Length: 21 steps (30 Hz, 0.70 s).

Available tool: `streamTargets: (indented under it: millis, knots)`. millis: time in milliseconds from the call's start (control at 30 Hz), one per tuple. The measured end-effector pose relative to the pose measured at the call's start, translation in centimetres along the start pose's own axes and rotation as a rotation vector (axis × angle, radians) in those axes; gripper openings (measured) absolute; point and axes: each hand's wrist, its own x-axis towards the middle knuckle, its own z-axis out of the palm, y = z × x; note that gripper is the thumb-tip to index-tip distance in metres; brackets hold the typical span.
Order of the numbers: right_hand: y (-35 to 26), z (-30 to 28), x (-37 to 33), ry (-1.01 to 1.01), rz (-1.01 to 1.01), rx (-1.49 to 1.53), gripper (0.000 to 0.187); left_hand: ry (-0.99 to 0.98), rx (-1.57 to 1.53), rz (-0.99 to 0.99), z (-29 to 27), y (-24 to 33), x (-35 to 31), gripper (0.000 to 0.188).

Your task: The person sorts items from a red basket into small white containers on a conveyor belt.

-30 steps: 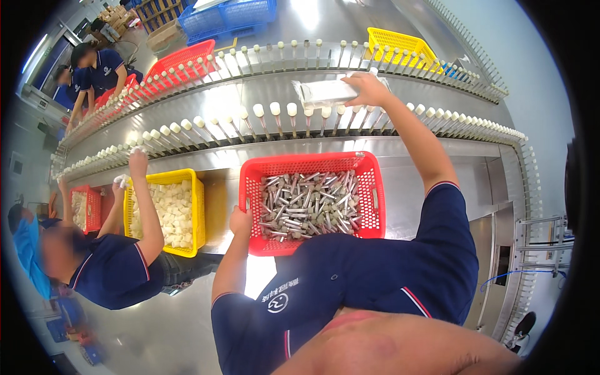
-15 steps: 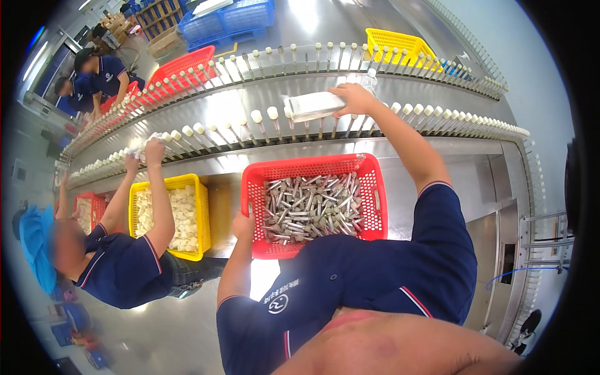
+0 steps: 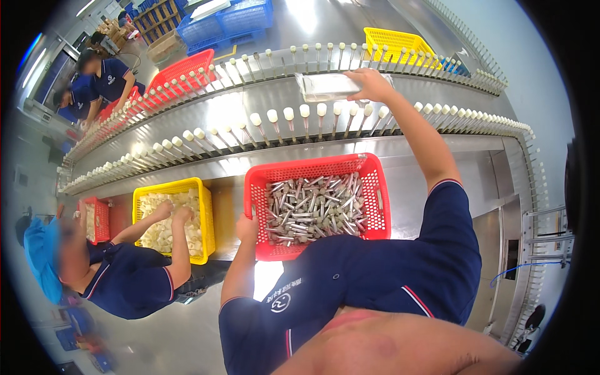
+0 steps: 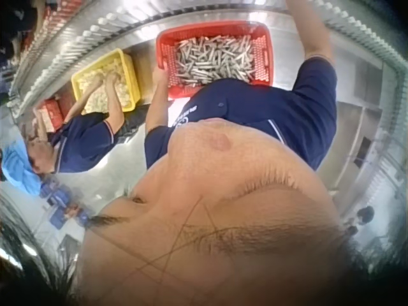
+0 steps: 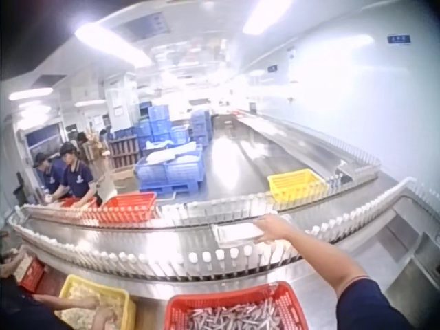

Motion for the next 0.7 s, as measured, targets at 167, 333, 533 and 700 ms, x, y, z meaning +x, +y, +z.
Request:
streamTargets:
  millis: [167, 333, 533, 700]
  knots:
    - [-1.1, 2.2, 1.2, 0.031, 0.0, 0.066, 0.081, -0.017, 0.015, -0.014, 0.3, 0.1, 0.0, 0.033]
    - [-0.3, 5.7, -0.3, -0.133, 0.045, 0.062, 0.081, 0.011, 0.012, -0.007, 0.7, 0.2, 0.5, 0.033]
    - [2.2, 5.4, -2.3, -0.105, 0.146, 0.184, 0.075, 0.003, -0.008, -0.034, -0.5, 0.5, 0.1, 0.038]
    - [2.0, 4.0, -1.5, -0.056, 0.17, 0.299, 0.073, -0.043, -0.078, -0.063, 0.6, -0.1, 1.0, 0.044]
